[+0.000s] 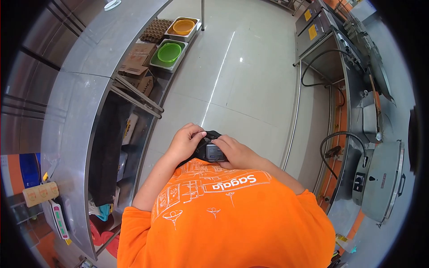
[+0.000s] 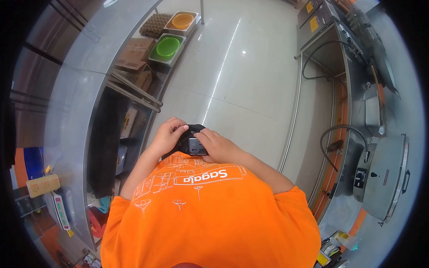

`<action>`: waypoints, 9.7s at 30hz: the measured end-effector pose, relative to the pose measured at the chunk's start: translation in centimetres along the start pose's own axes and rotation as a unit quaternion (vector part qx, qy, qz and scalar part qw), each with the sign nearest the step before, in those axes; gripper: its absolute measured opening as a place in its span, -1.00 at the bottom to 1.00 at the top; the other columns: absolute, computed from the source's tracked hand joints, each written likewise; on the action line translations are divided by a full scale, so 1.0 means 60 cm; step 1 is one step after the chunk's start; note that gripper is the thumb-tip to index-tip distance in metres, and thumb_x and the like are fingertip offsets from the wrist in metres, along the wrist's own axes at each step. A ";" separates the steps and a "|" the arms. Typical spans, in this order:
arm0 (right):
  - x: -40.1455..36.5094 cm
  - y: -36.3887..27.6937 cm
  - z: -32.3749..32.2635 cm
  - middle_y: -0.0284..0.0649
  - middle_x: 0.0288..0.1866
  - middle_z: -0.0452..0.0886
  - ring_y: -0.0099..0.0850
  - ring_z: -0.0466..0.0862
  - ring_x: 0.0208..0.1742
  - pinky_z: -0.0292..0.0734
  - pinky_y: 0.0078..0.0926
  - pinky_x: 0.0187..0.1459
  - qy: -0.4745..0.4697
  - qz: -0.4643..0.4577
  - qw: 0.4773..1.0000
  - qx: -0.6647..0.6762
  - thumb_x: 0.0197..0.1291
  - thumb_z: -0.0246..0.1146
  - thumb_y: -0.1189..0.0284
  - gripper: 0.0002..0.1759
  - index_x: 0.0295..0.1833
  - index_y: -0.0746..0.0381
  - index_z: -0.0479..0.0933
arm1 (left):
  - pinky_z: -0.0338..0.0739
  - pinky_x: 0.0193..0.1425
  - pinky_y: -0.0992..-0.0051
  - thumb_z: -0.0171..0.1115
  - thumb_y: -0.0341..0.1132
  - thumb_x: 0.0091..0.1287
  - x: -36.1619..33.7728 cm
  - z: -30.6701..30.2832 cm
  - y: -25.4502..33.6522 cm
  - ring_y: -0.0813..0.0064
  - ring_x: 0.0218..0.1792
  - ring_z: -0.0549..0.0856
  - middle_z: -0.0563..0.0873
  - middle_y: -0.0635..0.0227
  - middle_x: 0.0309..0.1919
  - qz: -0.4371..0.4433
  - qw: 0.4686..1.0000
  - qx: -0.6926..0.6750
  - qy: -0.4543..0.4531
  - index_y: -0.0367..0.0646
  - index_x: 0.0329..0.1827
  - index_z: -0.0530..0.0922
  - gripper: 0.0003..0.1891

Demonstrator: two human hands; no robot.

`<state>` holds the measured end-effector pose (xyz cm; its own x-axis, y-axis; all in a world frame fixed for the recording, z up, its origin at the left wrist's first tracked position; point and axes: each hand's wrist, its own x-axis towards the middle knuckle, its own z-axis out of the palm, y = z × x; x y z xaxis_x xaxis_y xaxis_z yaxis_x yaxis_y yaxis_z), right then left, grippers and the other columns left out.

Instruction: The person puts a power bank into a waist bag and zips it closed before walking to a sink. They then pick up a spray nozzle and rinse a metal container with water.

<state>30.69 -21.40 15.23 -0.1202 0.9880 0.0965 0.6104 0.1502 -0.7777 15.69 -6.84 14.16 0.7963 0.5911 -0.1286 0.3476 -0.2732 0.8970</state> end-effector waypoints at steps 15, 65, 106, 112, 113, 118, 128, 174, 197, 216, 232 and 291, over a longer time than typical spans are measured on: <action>0.006 0.031 0.004 -0.07 -0.13 0.43 -0.19 0.56 -0.22 0.47 -0.32 -0.16 0.022 -0.038 0.989 -0.140 -0.12 0.36 0.31 -0.49 -0.04 0.26 0.39 | 0.44 -0.18 0.41 0.17 -0.33 0.25 0.016 0.011 -0.011 0.25 -0.34 0.57 0.55 0.17 -0.41 -0.033 0.999 0.036 -0.008 -0.29 -0.32 0.57 -0.83; -0.054 0.065 -0.018 -0.42 -0.29 0.44 -0.63 0.42 -0.24 0.37 -0.65 -0.20 -0.054 0.241 0.876 0.414 0.23 0.15 0.45 -0.88 -0.15 0.23 0.42 | 0.50 -0.28 0.46 0.23 -0.31 0.19 -0.051 -0.026 -0.066 0.41 -0.42 0.60 0.60 0.28 -0.29 -0.088 0.986 0.106 -0.093 -0.18 -0.02 0.46 -0.69; 0.034 -0.016 -0.018 -0.08 -0.13 0.50 -0.14 0.61 -0.16 0.55 -0.23 -0.22 -0.168 0.199 0.953 -0.154 0.08 0.24 0.09 -0.45 0.05 0.25 0.35 | 0.47 -0.20 0.33 0.09 -0.37 0.28 -0.011 0.013 -0.015 0.12 -0.31 0.62 0.63 0.09 -0.37 -0.060 0.990 0.120 -0.055 -0.23 -0.08 0.41 -0.80; 0.026 0.015 -0.008 -0.05 -0.09 0.49 -0.14 0.62 -0.18 0.56 -0.21 -0.26 -0.171 0.171 0.961 -0.134 0.03 0.26 0.17 -0.37 0.14 0.29 0.29 | 0.49 -0.15 0.26 0.08 -0.40 0.28 -0.017 0.006 -0.014 0.01 -0.24 0.62 0.63 -0.02 -0.33 -0.062 0.991 0.102 -0.062 -0.27 -0.08 0.38 -0.80; 0.022 0.016 0.000 -0.06 -0.08 0.50 -0.13 0.62 -0.19 0.56 -0.20 -0.26 -0.152 0.156 0.969 -0.121 0.01 0.28 0.20 -0.37 0.13 0.30 0.28 | 0.49 -0.15 0.26 0.08 -0.40 0.28 -0.017 0.006 -0.016 0.01 -0.24 0.62 0.63 -0.02 -0.33 -0.063 0.991 0.103 -0.061 -0.27 -0.08 0.38 -0.80; 0.040 0.003 0.015 -0.05 -0.04 0.51 -0.10 0.62 -0.16 0.55 -0.21 -0.19 -0.173 0.216 0.950 -0.144 -0.05 0.33 0.32 -0.39 0.08 0.33 0.26 | 0.48 -0.14 0.28 0.08 -0.41 0.28 -0.017 0.008 -0.013 0.03 -0.23 0.61 0.61 -0.02 -0.32 -0.057 0.992 0.100 -0.055 -0.27 -0.10 0.37 -0.81; -0.030 0.029 -0.033 -0.14 0.15 0.47 -0.23 0.49 0.16 0.40 -0.41 0.15 -0.071 0.136 0.971 0.182 -0.18 0.35 0.47 -0.29 0.21 0.13 0.31 | 0.48 -0.14 0.34 0.18 -0.40 0.18 -0.025 -0.031 0.019 0.12 -0.24 0.62 0.62 0.07 -0.30 -0.063 0.976 0.154 -0.138 -0.26 -0.08 0.43 -0.74; -0.012 0.064 -0.027 -0.15 0.19 0.36 -0.34 0.33 0.27 0.20 -0.44 0.30 -0.130 0.212 0.822 0.513 -0.09 0.32 0.62 -0.22 0.30 0.16 0.19 | 0.48 -0.06 0.60 0.16 -0.21 0.31 -0.009 -0.027 -0.098 0.56 -0.16 0.61 0.66 0.28 -0.18 -0.213 0.966 -0.121 -0.079 -0.34 0.10 0.46 -0.58; -0.011 0.093 0.003 -0.19 0.22 0.35 -0.39 0.30 0.28 0.09 -0.41 0.34 -0.215 0.193 0.831 0.475 -0.20 0.28 0.56 -0.13 0.34 0.18 0.15 | 0.58 -0.07 0.55 -0.05 0.02 0.40 -0.005 -0.016 -0.163 0.49 -0.21 0.68 0.66 0.20 -0.11 -0.405 0.724 -0.542 -0.134 -0.27 0.11 0.47 -0.50; -0.057 0.044 0.045 0.10 0.03 0.36 0.02 0.38 0.09 0.32 -0.18 0.12 -0.057 0.142 0.988 0.016 0.17 0.15 0.25 -0.50 0.22 0.19 0.36 | 0.25 0.29 0.47 0.29 -0.22 0.10 -0.038 -0.083 -0.078 0.44 0.15 0.45 0.50 0.23 0.13 -0.202 0.869 -0.373 -0.255 -0.30 0.30 0.25 -0.30; 0.022 -0.008 0.047 0.04 -0.38 0.61 -0.05 0.64 -0.37 0.57 -0.18 -0.34 -0.132 0.144 0.966 -0.169 0.25 0.06 0.15 -0.59 -0.20 0.33 0.48 | 0.42 0.12 0.51 -0.10 0.06 0.41 -0.092 -0.041 -0.104 0.52 -0.02 0.56 0.59 0.23 0.00 -0.300 0.857 -0.412 -0.080 -0.32 0.13 0.44 -0.44; 0.047 0.064 0.079 -0.03 -0.23 0.54 -0.10 0.58 -0.24 0.51 -0.31 -0.20 -0.015 -0.032 0.999 -0.022 0.05 0.29 0.27 -0.60 0.02 0.13 0.47 | 0.28 0.27 0.41 0.35 -0.13 0.14 -0.129 -0.023 -0.092 0.24 0.18 0.40 0.38 0.11 0.12 -0.156 0.977 -0.091 -0.115 -0.15 0.26 0.37 -0.37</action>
<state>28.98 -18.21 9.58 -0.1822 0.9752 0.1255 0.6347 0.2141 -0.7425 6.93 -8.86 10.77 0.7629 0.4323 -0.4807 0.5143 0.0448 0.8564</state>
